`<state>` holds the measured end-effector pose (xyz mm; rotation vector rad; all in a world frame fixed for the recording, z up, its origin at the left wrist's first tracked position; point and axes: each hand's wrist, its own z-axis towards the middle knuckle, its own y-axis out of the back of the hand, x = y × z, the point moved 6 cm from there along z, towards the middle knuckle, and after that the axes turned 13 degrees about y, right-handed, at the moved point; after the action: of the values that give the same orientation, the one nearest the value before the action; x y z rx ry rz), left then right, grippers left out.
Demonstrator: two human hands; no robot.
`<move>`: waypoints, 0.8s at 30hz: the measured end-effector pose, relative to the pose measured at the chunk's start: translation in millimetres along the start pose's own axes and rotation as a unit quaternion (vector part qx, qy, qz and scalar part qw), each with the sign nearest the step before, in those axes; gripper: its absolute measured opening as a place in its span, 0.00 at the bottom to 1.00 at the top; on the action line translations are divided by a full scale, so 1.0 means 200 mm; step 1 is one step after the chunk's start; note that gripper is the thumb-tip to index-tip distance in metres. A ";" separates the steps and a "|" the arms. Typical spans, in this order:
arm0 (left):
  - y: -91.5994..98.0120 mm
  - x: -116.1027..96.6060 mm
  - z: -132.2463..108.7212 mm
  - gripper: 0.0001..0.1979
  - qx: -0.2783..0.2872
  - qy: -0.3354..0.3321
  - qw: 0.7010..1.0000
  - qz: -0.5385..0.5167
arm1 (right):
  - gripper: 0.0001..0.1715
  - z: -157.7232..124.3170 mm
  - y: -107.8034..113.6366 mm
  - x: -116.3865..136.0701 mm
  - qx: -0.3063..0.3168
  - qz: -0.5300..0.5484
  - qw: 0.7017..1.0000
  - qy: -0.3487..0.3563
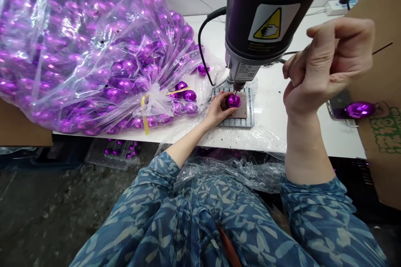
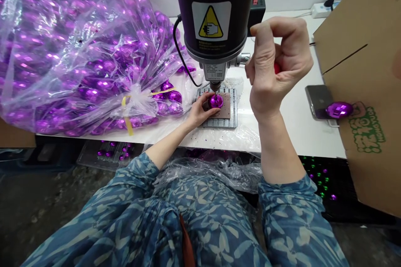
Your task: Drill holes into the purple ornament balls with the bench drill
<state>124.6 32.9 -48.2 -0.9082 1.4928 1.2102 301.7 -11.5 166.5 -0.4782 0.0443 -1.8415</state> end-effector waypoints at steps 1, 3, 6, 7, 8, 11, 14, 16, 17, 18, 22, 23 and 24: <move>0.00 0.00 0.00 0.27 0.001 0.001 1.000 -0.003 | 0.21 -0.01 0.00 0.00 0.001 -0.005 1.000 0.003; 0.00 0.00 0.00 0.27 0.002 0.003 1.000 -0.007 | 0.20 -0.01 0.00 0.01 0.004 -0.009 1.000 0.010; 0.00 0.01 0.01 0.27 0.002 0.006 1.000 -0.007 | 0.15 -0.03 0.01 0.03 0.005 -0.006 1.000 0.020; 0.00 0.01 0.01 0.27 0.003 0.005 1.000 -0.005 | 0.15 -0.04 0.01 0.03 0.006 -0.006 1.000 0.020; 0.00 0.01 0.01 0.28 0.004 0.002 1.000 -0.003 | 0.15 -0.05 0.01 0.03 0.004 -0.006 1.000 0.018; 0.00 0.02 0.01 0.28 0.008 -0.005 1.000 0.006 | 0.14 -0.07 0.02 0.02 0.000 0.005 1.000 0.024; 0.00 0.02 0.01 0.28 0.011 -0.010 1.000 0.003 | 0.12 -0.10 0.03 0.00 -0.009 0.016 0.998 0.056; 0.00 0.01 0.01 0.28 0.014 -0.008 1.000 0.001 | 0.12 -0.12 0.04 -0.02 -0.015 0.007 0.997 0.075; 0.00 0.01 0.01 0.28 0.014 -0.005 1.000 0.001 | 0.13 -0.13 0.05 -0.04 -0.016 0.000 0.997 0.080; 0.00 0.01 0.01 0.28 0.013 -0.003 1.000 0.003 | 0.14 -0.14 0.06 -0.05 -0.018 -0.005 0.996 0.084; 0.01 0.00 0.00 0.27 0.010 0.002 1.000 -0.004 | 0.18 -0.18 0.09 -0.09 -0.016 -0.010 0.996 0.085; 0.01 0.00 0.00 0.28 0.011 0.003 1.000 -0.009 | 0.20 -0.19 0.10 -0.11 -0.014 -0.013 0.996 0.084; 0.01 0.00 0.00 0.28 0.011 0.002 1.000 -0.013 | 0.21 -0.20 0.11 -0.12 -0.012 -0.017 0.996 0.082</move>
<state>123.3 33.4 -47.8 -0.9134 1.4911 1.1711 312.7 -5.3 116.4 -0.3450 0.1712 -1.9114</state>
